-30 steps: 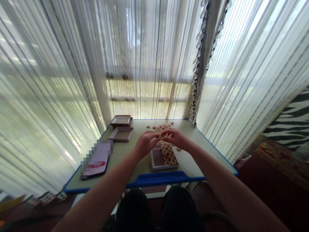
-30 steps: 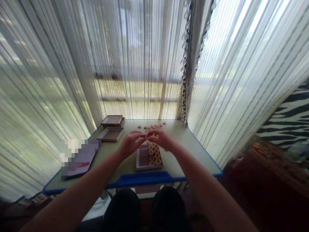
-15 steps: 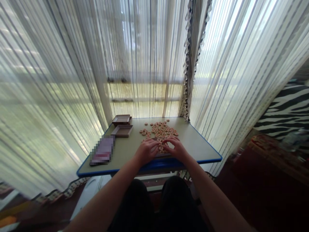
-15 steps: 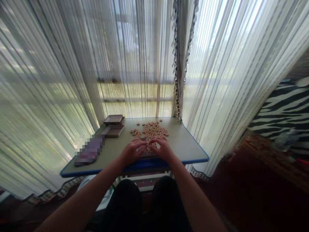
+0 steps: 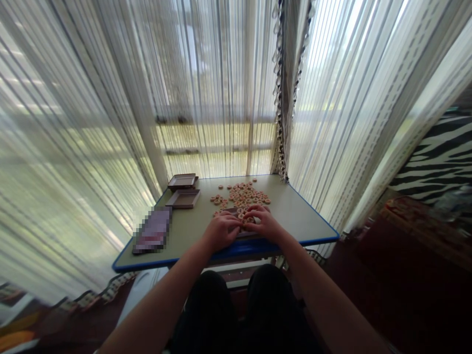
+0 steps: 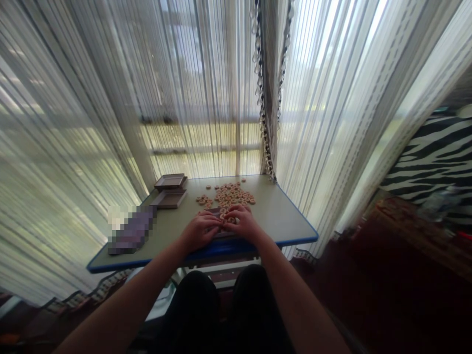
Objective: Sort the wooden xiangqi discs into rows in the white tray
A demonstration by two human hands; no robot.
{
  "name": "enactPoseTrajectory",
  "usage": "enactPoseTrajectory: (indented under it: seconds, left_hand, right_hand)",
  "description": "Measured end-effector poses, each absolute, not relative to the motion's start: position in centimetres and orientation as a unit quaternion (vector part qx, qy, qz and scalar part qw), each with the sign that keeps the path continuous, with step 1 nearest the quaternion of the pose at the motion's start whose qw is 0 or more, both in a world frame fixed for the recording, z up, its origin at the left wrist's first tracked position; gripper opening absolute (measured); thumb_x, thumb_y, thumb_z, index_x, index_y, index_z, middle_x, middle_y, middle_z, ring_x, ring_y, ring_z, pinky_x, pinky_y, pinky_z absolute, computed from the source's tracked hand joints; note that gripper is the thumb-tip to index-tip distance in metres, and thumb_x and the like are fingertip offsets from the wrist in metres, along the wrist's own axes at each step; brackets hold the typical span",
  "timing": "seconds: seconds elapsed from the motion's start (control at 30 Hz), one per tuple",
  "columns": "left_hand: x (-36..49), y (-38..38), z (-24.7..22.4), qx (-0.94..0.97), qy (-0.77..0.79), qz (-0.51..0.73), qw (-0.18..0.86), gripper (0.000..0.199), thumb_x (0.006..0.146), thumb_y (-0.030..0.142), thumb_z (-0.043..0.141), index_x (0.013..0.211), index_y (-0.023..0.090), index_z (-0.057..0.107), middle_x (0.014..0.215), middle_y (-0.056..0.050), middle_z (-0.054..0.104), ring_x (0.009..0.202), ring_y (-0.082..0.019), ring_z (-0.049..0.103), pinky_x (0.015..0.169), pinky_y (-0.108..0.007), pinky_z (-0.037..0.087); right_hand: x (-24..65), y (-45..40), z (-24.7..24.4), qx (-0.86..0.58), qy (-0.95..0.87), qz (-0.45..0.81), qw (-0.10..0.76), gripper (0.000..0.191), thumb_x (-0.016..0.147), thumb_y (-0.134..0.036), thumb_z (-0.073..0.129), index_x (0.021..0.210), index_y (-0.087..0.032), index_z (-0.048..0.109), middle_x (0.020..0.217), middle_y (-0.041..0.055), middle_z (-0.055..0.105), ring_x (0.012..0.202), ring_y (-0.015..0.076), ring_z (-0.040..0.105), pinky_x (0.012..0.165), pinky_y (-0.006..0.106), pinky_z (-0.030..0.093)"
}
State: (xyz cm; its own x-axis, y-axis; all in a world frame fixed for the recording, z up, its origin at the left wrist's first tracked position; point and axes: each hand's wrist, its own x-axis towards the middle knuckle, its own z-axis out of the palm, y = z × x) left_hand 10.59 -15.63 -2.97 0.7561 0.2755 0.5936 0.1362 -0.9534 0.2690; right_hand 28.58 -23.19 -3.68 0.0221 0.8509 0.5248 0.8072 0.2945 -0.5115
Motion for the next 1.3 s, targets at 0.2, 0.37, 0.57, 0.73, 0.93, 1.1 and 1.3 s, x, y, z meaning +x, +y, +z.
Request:
enactPoseTrajectory:
  seconds: [0.2, 0.37, 0.57, 0.73, 0.93, 1.1, 1.3]
  left_hand:
    - [10.59, -15.87, -2.62, 0.936, 0.110, 0.319, 0.104, 0.022, 0.074, 0.017, 0.051, 0.088, 0.021, 0.068, 0.086, -0.004, 0.067, 0.085, -0.018, 0.056, 0.082, -0.035, 0.043]
    - [10.50, -15.98, -2.58, 0.934, 0.122, 0.321, 0.102, 0.022, 0.074, 0.020, 0.051, 0.088, 0.020, 0.068, 0.085, -0.005, 0.067, 0.084, -0.019, 0.056, 0.082, -0.036, 0.042]
    - [10.46, -15.81, -2.67, 0.929, 0.135, 0.328, 0.102, 0.021, 0.074, 0.020, 0.052, 0.089, 0.020, 0.067, 0.085, -0.005, 0.067, 0.083, -0.019, 0.056, 0.080, -0.035, 0.043]
    - [10.45, -15.74, -2.63, 0.930, 0.139, 0.326, 0.101, 0.019, 0.075, 0.020, 0.052, 0.086, 0.020, 0.068, 0.083, -0.004, 0.067, 0.083, -0.018, 0.055, 0.080, -0.034, 0.043]
    - [10.44, -15.76, -2.61, 0.929, 0.144, 0.326, 0.101, 0.021, 0.074, 0.018, 0.052, 0.087, 0.020, 0.068, 0.084, -0.004, 0.067, 0.083, -0.018, 0.054, 0.081, -0.035, 0.042]
    - [10.48, -15.71, -2.56, 0.928, 0.148, 0.326, 0.103, 0.022, 0.074, 0.019, 0.052, 0.088, 0.020, 0.068, 0.083, -0.004, 0.067, 0.082, -0.018, 0.054, 0.080, -0.035, 0.043]
    - [10.53, -15.69, -2.44, 0.929, 0.154, 0.320, 0.105, 0.021, 0.075, 0.020, 0.050, 0.087, 0.020, 0.068, 0.083, -0.005, 0.067, 0.083, -0.018, 0.054, 0.080, -0.034, 0.042]
  right_hand:
    - [28.77, -23.28, -3.81, -0.591, -0.700, 0.020, 0.401, 0.026, 0.071, -0.039, 0.062, 0.092, -0.024, 0.067, 0.103, 0.0047, 0.056, 0.104, 0.0204, 0.044, 0.095, 0.037, 0.028]
    - [28.89, -23.06, -3.95, -0.591, -0.709, 0.013, 0.385, 0.022, 0.073, -0.035, 0.060, 0.092, -0.025, 0.067, 0.104, 0.0043, 0.057, 0.103, 0.0202, 0.046, 0.094, 0.038, 0.027]
    - [28.83, -23.12, -3.82, -0.588, -0.706, 0.019, 0.395, 0.020, 0.074, -0.033, 0.060, 0.090, -0.026, 0.067, 0.103, 0.0037, 0.058, 0.102, 0.0195, 0.047, 0.094, 0.038, 0.026]
    - [28.59, -23.57, -3.46, -0.585, -0.707, 0.024, 0.395, 0.015, 0.075, -0.033, 0.058, 0.083, -0.027, 0.069, 0.098, 0.0027, 0.058, 0.101, 0.0185, 0.047, 0.094, 0.037, 0.026]
    - [28.53, -23.51, -3.42, -0.594, -0.711, 0.030, 0.376, 0.016, 0.076, -0.034, 0.057, 0.083, -0.027, 0.070, 0.100, 0.0025, 0.057, 0.101, 0.0185, 0.046, 0.094, 0.037, 0.025]
    - [28.49, -23.49, -3.36, -0.597, -0.710, 0.026, 0.372, 0.017, 0.075, -0.036, 0.057, 0.085, -0.027, 0.069, 0.099, 0.0028, 0.057, 0.100, 0.0182, 0.046, 0.093, 0.036, 0.026]
    - [28.43, -23.66, -3.13, -0.592, -0.714, 0.028, 0.373, 0.017, 0.075, -0.035, 0.057, 0.084, -0.027, 0.069, 0.097, 0.0027, 0.057, 0.098, 0.0180, 0.047, 0.092, 0.037, 0.026]
